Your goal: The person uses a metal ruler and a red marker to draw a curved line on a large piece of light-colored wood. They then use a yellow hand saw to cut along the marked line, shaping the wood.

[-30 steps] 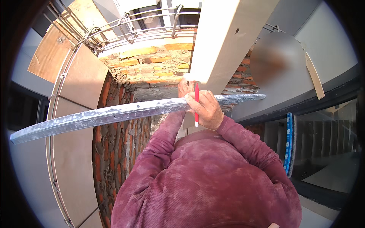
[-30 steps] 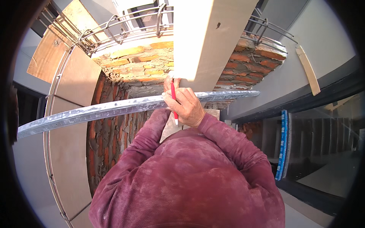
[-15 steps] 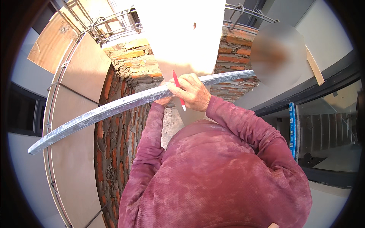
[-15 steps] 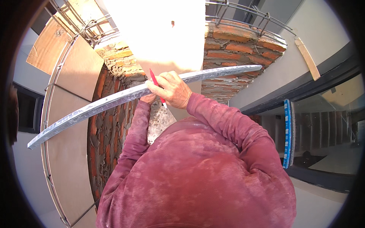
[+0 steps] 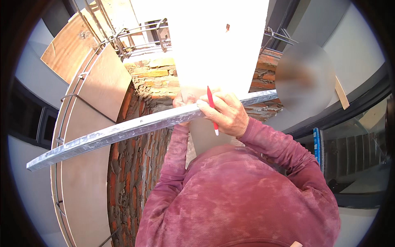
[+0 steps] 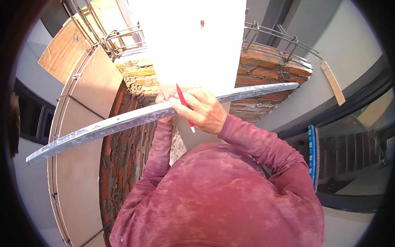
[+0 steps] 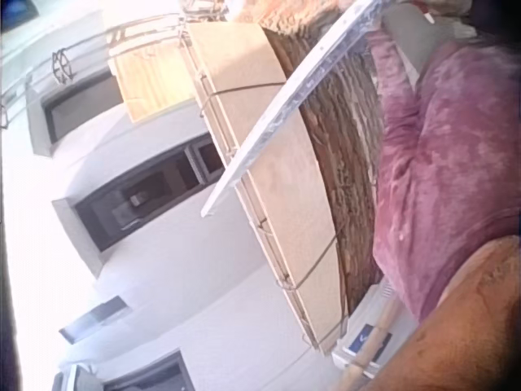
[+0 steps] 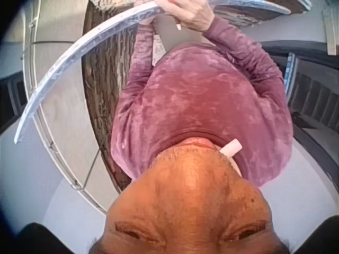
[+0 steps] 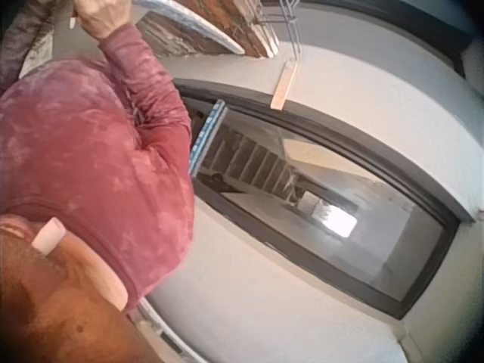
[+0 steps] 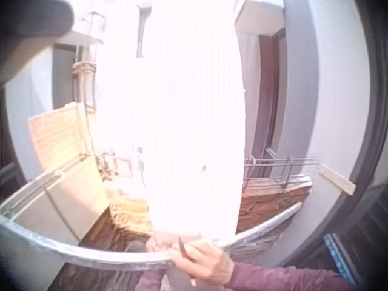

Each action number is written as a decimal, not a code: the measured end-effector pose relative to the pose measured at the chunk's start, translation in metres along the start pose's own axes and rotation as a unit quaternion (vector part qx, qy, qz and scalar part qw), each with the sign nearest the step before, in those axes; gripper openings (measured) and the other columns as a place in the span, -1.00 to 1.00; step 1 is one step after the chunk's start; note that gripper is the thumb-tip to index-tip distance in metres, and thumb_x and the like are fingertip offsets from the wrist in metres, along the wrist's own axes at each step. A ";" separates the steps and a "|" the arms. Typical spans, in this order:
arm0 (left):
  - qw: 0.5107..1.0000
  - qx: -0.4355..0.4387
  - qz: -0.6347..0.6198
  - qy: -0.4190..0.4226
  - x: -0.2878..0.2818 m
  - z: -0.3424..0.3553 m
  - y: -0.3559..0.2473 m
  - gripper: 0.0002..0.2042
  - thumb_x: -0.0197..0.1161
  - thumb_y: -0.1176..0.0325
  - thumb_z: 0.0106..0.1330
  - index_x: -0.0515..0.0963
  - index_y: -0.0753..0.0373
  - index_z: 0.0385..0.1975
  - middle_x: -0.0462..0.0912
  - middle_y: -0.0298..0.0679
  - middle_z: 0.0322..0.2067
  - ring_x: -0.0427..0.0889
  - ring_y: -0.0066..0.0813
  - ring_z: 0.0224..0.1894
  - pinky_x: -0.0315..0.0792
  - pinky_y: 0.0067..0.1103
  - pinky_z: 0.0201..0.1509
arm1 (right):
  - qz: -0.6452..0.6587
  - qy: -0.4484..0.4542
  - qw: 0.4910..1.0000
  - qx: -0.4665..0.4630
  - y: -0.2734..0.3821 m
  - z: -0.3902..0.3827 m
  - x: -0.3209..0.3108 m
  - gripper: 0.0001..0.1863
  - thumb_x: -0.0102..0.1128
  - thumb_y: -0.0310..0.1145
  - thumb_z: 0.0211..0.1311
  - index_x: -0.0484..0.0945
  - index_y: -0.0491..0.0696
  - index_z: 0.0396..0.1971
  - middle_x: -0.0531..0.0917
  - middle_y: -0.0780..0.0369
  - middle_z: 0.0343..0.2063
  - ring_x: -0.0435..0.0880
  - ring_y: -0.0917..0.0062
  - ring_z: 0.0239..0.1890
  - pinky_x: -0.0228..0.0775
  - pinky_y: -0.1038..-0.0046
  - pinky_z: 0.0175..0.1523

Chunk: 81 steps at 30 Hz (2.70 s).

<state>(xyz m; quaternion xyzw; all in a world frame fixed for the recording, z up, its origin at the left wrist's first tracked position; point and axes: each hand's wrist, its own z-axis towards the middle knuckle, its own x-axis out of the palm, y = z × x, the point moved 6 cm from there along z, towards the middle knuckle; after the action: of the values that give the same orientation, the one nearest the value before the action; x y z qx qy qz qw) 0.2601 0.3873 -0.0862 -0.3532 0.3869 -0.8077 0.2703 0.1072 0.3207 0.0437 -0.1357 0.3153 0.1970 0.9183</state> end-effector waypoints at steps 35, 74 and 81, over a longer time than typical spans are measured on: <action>0.934 0.156 0.321 -0.024 -0.039 0.045 -0.180 -0.71 0.29 0.32 0.29 0.51 0.36 -0.09 0.67 -0.21 -0.26 0.63 -0.48 -0.19 0.51 -0.53 -0.19 | -0.039 0.006 0.995 -0.095 0.035 0.163 0.055 -0.44 0.28 -0.27 -0.01 0.49 -0.08 0.07 0.58 0.19 -0.07 0.56 0.38 -0.01 0.41 0.20 0.07; 0.957 0.166 0.200 -0.125 0.022 0.096 -0.182 -0.68 0.37 0.13 0.30 0.67 0.32 -0.28 0.61 -0.43 -0.43 0.50 -0.69 -0.37 0.40 -0.65 -0.21 | -0.141 -0.103 0.984 0.039 -0.155 0.055 -0.168 -0.59 0.58 -0.18 -0.21 0.61 -0.10 -0.40 0.61 0.21 -0.59 0.61 0.35 -0.57 0.43 0.42 -0.42; 0.945 0.122 0.207 -0.220 0.000 0.034 -0.184 -0.52 0.41 -0.08 0.22 0.68 0.32 -0.28 0.65 -0.37 -0.41 0.55 -0.60 -0.32 0.44 -0.60 -0.17 | -0.104 -0.065 0.992 -0.013 -0.130 0.053 -0.137 -0.51 0.64 -0.22 -0.26 0.63 -0.18 -0.35 0.71 0.02 -0.38 0.73 0.14 -0.21 0.58 0.30 -0.08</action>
<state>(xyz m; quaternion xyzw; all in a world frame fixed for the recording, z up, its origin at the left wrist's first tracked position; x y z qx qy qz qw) 0.2561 0.4745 0.0798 -0.3986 0.2808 -0.6770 0.5513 0.0943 0.1873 0.1876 -0.1664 0.2368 0.1131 0.9505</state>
